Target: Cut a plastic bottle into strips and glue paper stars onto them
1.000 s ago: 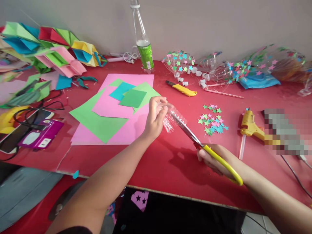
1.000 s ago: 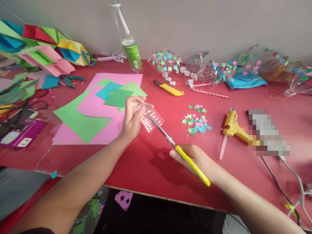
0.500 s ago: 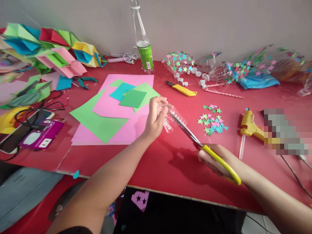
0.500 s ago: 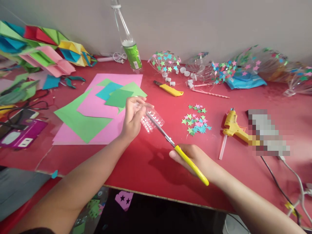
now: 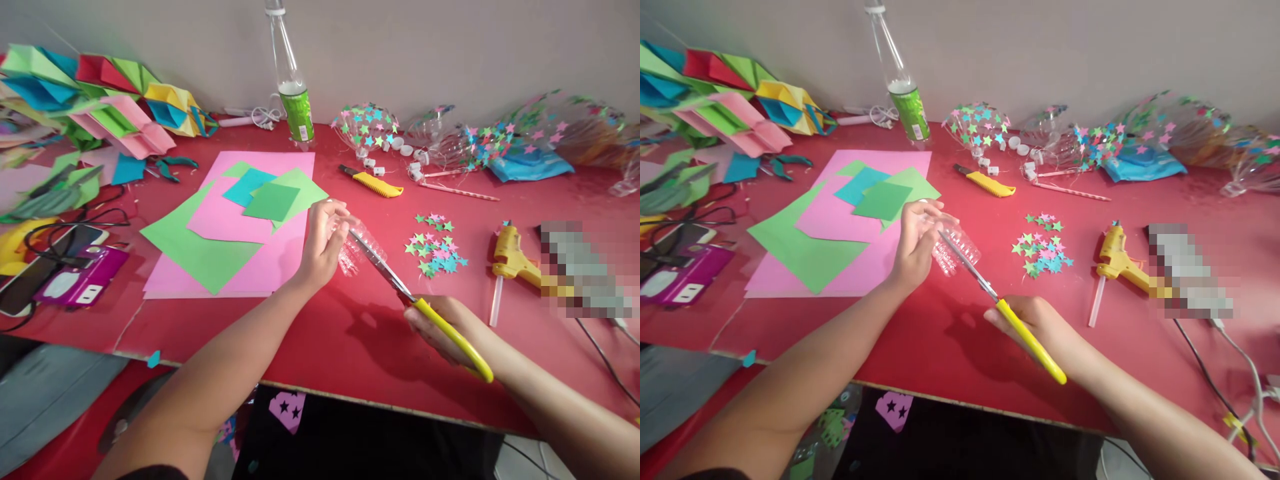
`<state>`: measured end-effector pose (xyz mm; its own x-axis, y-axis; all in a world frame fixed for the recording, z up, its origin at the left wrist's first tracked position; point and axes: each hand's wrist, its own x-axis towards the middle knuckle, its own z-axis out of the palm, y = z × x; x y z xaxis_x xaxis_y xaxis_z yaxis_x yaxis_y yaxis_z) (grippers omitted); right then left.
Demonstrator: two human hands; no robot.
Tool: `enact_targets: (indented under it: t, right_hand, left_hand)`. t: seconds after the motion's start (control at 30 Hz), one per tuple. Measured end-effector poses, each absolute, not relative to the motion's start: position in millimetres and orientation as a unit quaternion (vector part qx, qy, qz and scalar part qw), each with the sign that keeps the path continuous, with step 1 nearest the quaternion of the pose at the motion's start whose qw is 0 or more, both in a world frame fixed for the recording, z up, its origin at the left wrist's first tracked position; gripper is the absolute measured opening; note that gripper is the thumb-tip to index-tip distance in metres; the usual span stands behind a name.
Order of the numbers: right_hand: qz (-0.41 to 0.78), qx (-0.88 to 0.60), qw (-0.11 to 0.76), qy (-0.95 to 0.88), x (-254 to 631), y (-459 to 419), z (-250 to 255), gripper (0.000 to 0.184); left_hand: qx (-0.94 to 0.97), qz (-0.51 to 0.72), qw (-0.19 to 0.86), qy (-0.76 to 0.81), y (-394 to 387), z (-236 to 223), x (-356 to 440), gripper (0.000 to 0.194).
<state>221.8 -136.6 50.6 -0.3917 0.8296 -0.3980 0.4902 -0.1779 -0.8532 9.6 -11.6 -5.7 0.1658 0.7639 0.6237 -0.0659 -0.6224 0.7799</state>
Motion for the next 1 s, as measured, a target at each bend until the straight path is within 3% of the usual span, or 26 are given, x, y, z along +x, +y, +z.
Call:
enact_targets:
  t: [1.0]
  right_hand:
    - [0.58,-0.527,0.154,-0.602,219.8,-137.9,55.0,0.053]
  left_hand:
    - [0.729,0.563,0.31,0.235,-19.9,-1.3,12.4,0.02]
